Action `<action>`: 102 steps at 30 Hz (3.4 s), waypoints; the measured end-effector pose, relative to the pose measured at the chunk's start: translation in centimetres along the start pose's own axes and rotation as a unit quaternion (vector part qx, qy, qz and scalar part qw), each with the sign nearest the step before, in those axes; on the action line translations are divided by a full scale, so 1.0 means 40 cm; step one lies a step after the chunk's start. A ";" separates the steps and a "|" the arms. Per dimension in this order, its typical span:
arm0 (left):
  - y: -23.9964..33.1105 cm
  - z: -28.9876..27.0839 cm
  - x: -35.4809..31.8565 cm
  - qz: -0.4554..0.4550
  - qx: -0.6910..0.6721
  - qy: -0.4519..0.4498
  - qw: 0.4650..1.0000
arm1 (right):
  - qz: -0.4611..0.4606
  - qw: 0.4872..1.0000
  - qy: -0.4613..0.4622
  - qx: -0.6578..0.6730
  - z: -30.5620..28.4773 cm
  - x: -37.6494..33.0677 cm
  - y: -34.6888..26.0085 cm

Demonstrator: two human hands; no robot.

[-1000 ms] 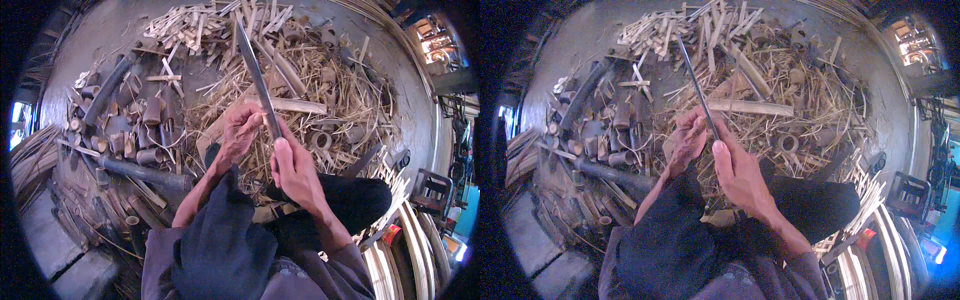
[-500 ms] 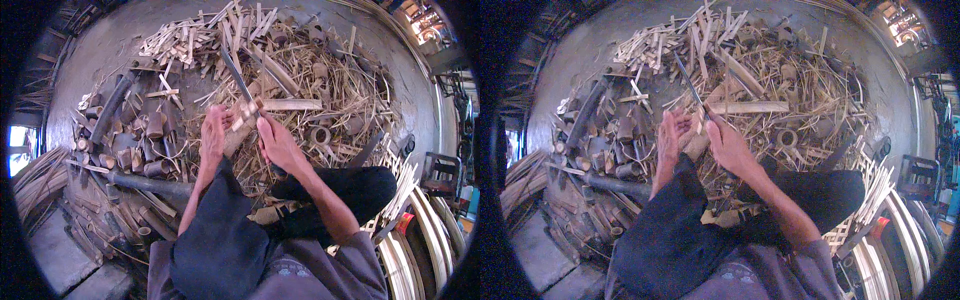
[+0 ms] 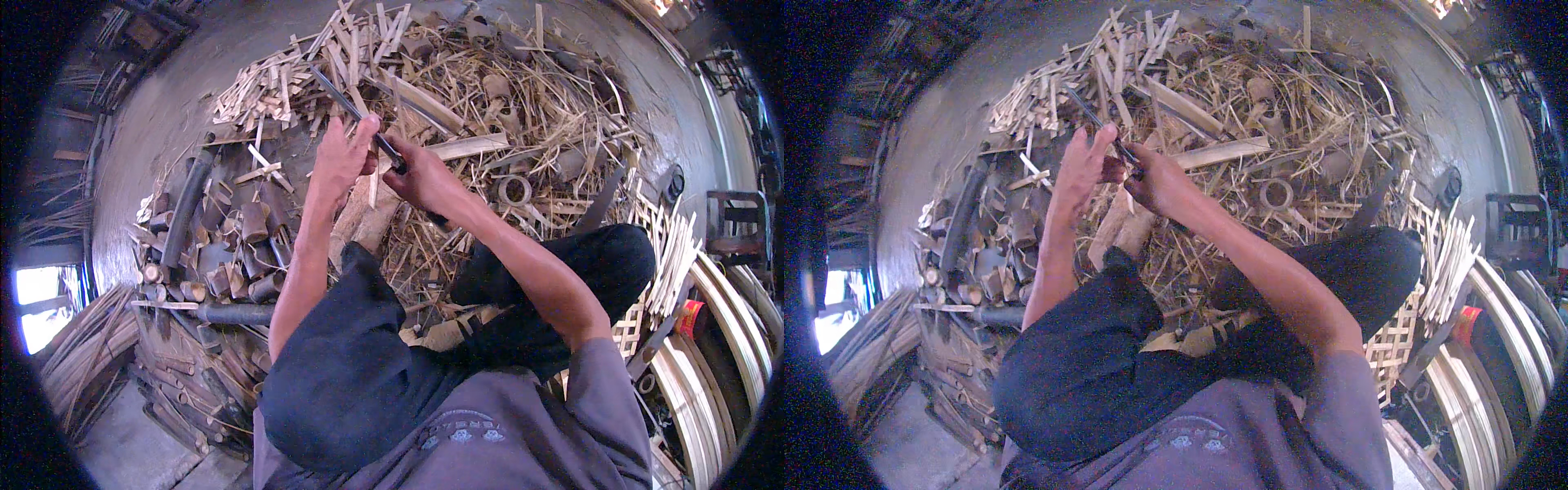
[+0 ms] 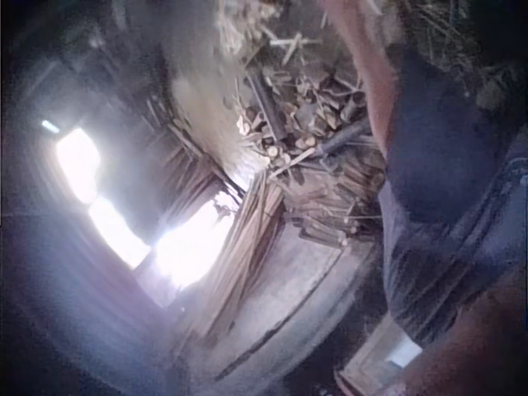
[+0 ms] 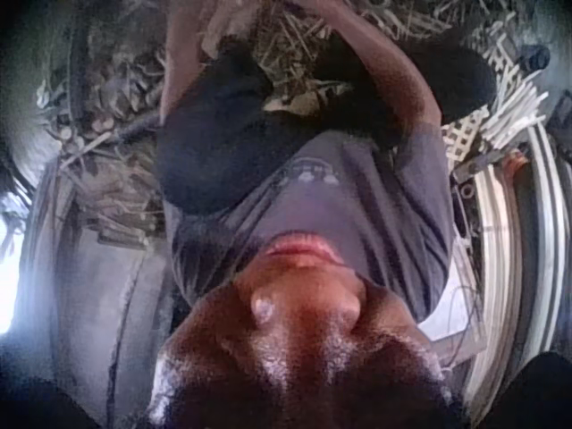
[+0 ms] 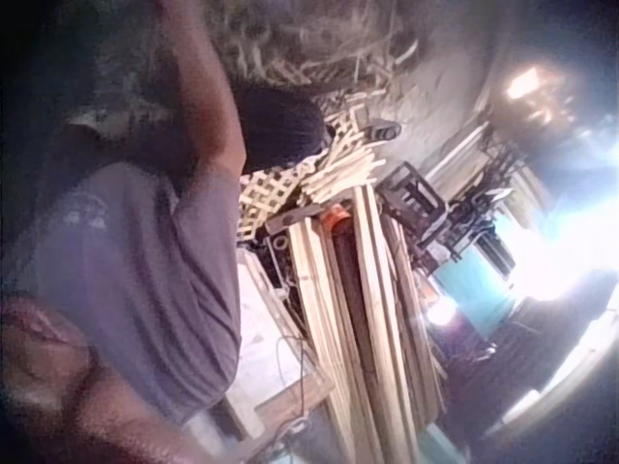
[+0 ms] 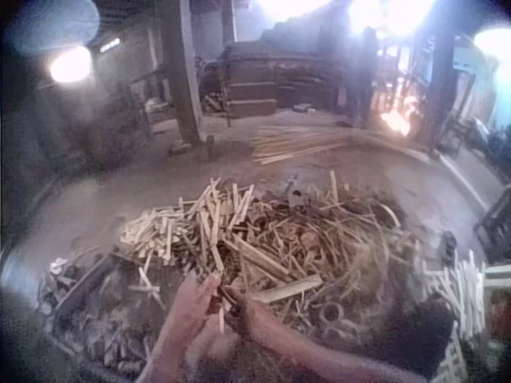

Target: The person sits on the floor and uses a knife to shave thin strips from a piece of wood. They repeatedly scrape the blade along the wood, producing wood shavings that accumulate on the floor.

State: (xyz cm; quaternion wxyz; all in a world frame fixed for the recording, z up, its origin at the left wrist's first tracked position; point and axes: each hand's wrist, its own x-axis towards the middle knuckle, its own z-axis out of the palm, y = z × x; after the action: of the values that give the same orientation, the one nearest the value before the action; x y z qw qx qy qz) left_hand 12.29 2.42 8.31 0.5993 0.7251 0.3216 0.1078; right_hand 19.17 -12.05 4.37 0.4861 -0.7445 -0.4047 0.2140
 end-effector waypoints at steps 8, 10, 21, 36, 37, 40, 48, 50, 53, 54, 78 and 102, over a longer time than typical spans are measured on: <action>-0.026 0.025 0.007 0.034 -0.058 -0.003 0.998 | 0.008 0.987 0.034 -0.154 -0.013 0.001 0.018; -0.017 0.028 0.005 0.044 -0.047 -0.007 0.998 | -0.036 0.997 0.037 -0.058 -0.010 -0.001 0.033; -0.018 0.040 -0.007 0.018 -0.100 0.020 0.995 | -0.056 0.996 0.050 -0.051 0.046 0.002 0.134; -0.085 0.032 0.002 0.068 -0.183 -0.041 0.980 | 0.035 0.988 -0.097 -0.114 0.048 0.011 0.240; -0.088 0.027 0.000 0.065 -0.193 -0.037 0.978 | 0.015 0.991 -0.055 -0.121 0.057 0.007 0.243; -0.097 0.026 -0.021 0.063 -0.221 -0.019 0.973 | -0.087 0.992 0.036 -0.085 0.102 0.005 0.275; -0.034 0.024 0.035 0.113 0.143 -0.036 0.983 | 0.182 0.959 -0.172 0.133 0.091 -0.022 0.259; -0.054 0.047 0.052 0.202 0.172 -0.057 0.963 | 0.166 0.966 -0.160 0.120 0.076 -0.021 0.272; -0.113 0.089 0.119 0.230 0.125 -0.099 0.960 | 0.167 0.972 -0.139 0.085 0.084 -0.026 0.295; -0.122 0.114 0.128 0.237 0.101 -0.106 0.960 | 0.173 0.973 -0.132 0.073 0.089 -0.026 0.308; -0.168 0.124 0.163 0.207 0.101 0.009 0.973 | 0.118 0.988 -0.100 -0.012 0.165 -0.013 0.317; -0.219 0.025 0.109 0.326 0.050 0.208 0.921 | 0.012 0.967 -0.169 -0.190 0.204 -0.106 0.351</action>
State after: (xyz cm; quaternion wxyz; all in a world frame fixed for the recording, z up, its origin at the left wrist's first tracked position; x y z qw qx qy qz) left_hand 13.22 4.88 -1.17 0.4137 0.7800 0.1895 0.4295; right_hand 16.43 -13.81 -12.09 0.2574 -0.7815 -0.5048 0.2613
